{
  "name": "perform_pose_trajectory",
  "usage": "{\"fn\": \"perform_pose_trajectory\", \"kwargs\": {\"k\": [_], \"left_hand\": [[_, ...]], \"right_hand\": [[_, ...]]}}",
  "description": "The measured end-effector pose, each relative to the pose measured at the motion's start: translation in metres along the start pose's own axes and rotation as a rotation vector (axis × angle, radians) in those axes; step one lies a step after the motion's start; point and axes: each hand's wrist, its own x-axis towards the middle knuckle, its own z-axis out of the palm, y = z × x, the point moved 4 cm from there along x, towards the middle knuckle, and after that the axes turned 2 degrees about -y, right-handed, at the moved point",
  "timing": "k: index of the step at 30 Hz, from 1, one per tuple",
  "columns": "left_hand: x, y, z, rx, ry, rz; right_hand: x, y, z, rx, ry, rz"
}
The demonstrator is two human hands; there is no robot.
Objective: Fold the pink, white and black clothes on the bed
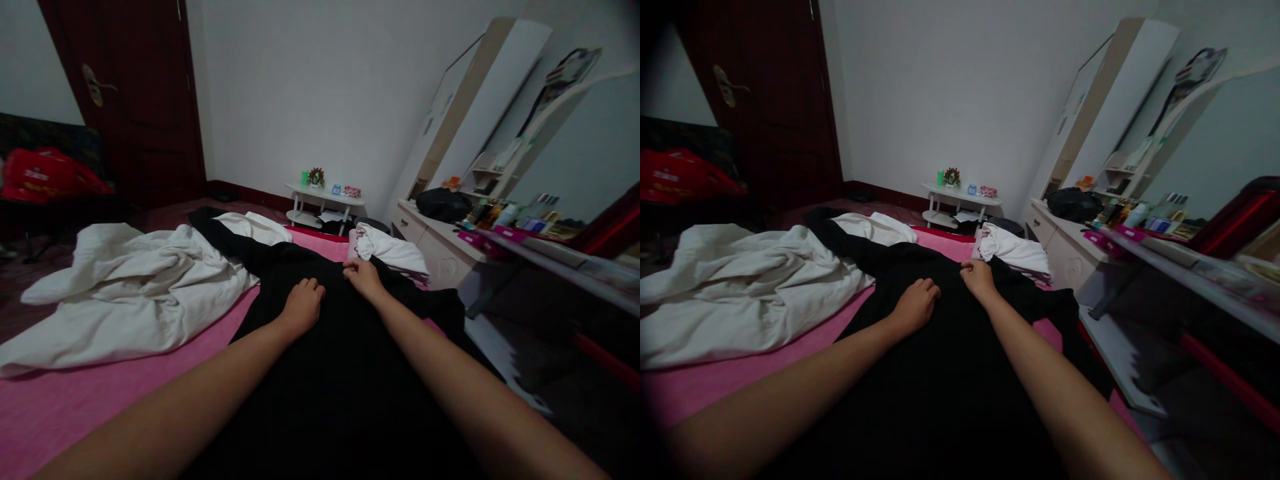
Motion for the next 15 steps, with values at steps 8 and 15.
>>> {"fn": "perform_pose_trajectory", "kwargs": {"k": [8,15], "left_hand": [[0.005,-0.004,0.004,0.018,-0.038,-0.019],[0.005,-0.003,0.002,0.033,-0.034,-0.082]], "right_hand": [[0.078,-0.008,0.079,0.133,-0.119,0.200],[0.118,-0.006,0.111,0.096,-0.299,0.339]]}}
